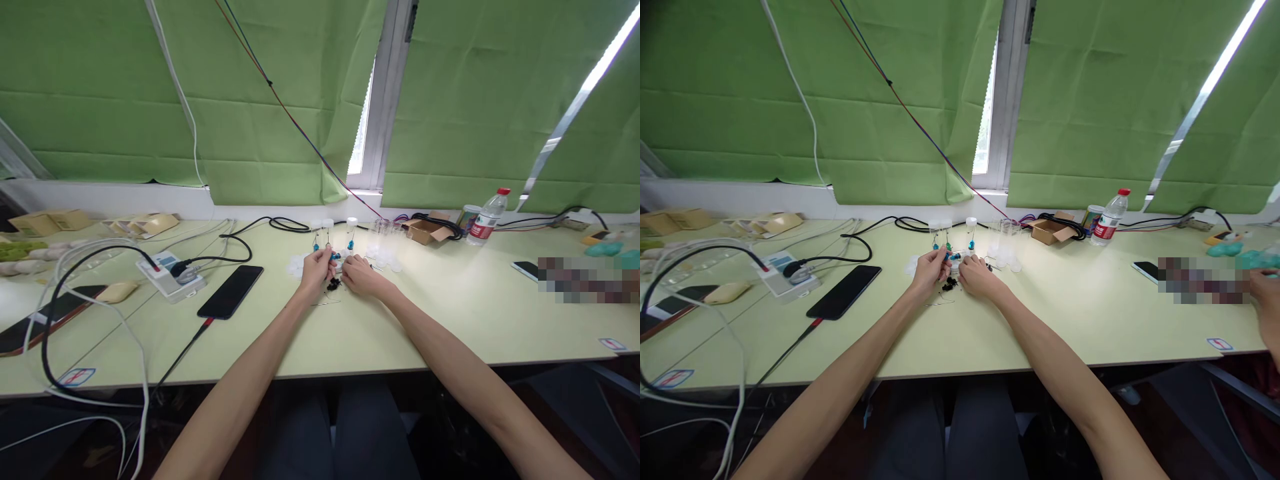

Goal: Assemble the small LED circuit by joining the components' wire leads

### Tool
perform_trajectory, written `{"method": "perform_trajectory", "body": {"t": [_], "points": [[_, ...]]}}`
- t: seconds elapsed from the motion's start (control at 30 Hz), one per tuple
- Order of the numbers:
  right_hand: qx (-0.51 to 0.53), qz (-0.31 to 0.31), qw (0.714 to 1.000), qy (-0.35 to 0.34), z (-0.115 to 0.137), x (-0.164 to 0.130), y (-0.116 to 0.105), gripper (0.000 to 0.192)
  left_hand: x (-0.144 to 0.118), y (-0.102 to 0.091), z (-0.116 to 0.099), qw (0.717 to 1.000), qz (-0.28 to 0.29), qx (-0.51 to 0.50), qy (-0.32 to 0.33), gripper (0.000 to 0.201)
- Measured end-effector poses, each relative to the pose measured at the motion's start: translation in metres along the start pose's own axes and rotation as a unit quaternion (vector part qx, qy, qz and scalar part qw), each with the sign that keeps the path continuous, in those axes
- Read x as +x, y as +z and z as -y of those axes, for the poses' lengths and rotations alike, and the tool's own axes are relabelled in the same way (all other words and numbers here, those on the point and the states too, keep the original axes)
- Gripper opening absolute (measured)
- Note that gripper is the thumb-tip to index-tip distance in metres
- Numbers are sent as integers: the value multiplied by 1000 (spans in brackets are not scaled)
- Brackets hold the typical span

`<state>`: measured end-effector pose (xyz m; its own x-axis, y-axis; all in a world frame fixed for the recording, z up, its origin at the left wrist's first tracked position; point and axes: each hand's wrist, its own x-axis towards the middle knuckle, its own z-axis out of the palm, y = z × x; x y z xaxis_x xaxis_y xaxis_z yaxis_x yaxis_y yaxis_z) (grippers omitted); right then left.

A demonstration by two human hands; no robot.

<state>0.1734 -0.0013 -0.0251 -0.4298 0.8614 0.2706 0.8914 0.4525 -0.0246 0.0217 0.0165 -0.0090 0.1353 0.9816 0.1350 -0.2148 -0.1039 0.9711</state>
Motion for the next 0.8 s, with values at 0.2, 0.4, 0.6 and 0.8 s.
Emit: {"method": "perform_trajectory", "body": {"t": [0.2, 0.4, 0.6, 0.8], "points": [[21, -9, 1000, -1, -2, 0, 2, 17, 3, -2, 3, 1000, 12, -17, -8, 40], [85, -68, 994, 6, -7, 3, 0, 14, 3, -2, 2, 999, 23, -35, -22, 36], [175, -179, 967, 43, -15, 5, -2, 14, 1, 0, 0, 998, 27, -45, -32, 31], [260, -233, 934, 71, -20, 6, 3, 10, 1, 1, 0, 998, 21, -42, -42, 27]]}}
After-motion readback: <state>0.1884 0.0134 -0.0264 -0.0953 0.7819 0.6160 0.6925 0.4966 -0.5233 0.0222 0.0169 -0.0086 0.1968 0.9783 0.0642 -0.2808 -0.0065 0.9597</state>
